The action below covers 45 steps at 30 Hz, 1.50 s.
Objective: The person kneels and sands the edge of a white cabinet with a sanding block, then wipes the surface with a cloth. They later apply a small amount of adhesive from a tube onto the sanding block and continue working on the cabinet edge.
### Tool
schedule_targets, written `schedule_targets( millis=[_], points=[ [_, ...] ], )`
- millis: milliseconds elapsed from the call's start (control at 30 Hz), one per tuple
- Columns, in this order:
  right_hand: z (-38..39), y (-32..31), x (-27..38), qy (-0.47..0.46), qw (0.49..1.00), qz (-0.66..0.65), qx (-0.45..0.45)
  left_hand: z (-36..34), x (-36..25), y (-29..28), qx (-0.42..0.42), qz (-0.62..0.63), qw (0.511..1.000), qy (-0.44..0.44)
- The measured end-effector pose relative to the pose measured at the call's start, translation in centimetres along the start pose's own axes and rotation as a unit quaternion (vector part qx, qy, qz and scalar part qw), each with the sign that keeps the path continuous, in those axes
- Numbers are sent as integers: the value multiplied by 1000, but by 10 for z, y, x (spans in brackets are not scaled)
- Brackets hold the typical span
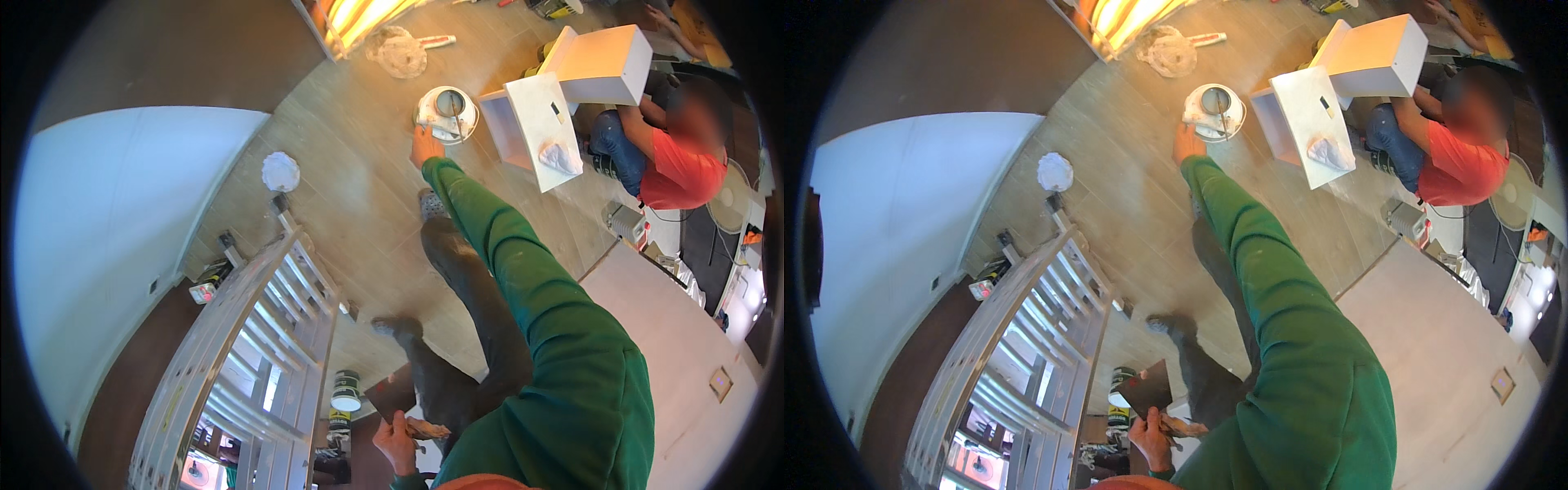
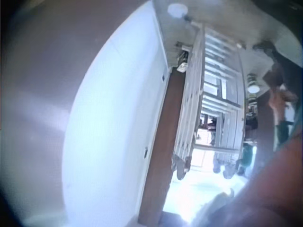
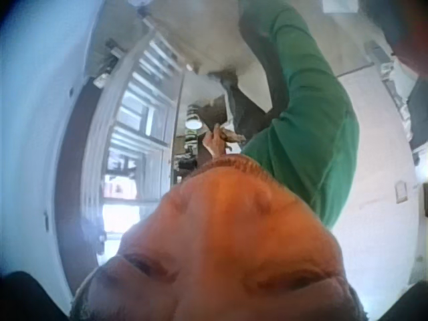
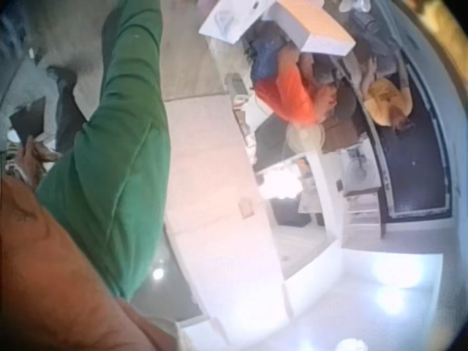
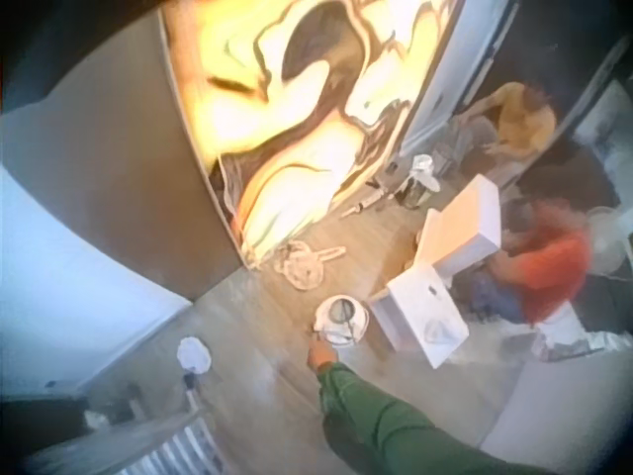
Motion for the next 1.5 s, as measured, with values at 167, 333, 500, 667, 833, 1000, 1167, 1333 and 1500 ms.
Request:
schedule_targets(
  millis=[167,333,500,667,833,1000,1167,1333,1500],
  points=[
    [-60,11,-32,-52,993,101,-31,7,-24,63,20,53,995,-79],
    [-50,32,-53,-110,985,135,-1,-4,-22,91,28,94,993,-65],
    [-29,39,-35,-172,966,183,57,0,-24,98,13,115,991,-61],
    [7,16,3,-314,932,182,5,-4,-40,92,-4,69,998,1],
    [88,-66,88,-442,896,25,-37,3,-52,83,-41,339,936,-85],
    [186,-107,127,-346,873,-294,178,12,-58,46,34,434,900,14],
    [383,-167,176,-246,696,-368,566,37,-16,8,193,528,827,24],
    [585,-205,208,-199,527,-355,746,150,33,-47,260,506,813,124],
    [733,-221,234,-321,518,-299,734,268,129,-117,250,492,796,249]
  ],
)
Point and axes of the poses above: each hand's wrist, its own z-axis away from the middle knuckle, its own y-axis out of the palm, x = y × z, the point moved 7 cm from there along -z, towards the middle knuckle, and after that the axes turned 8 degrees about -y, right-handed, at the moved point
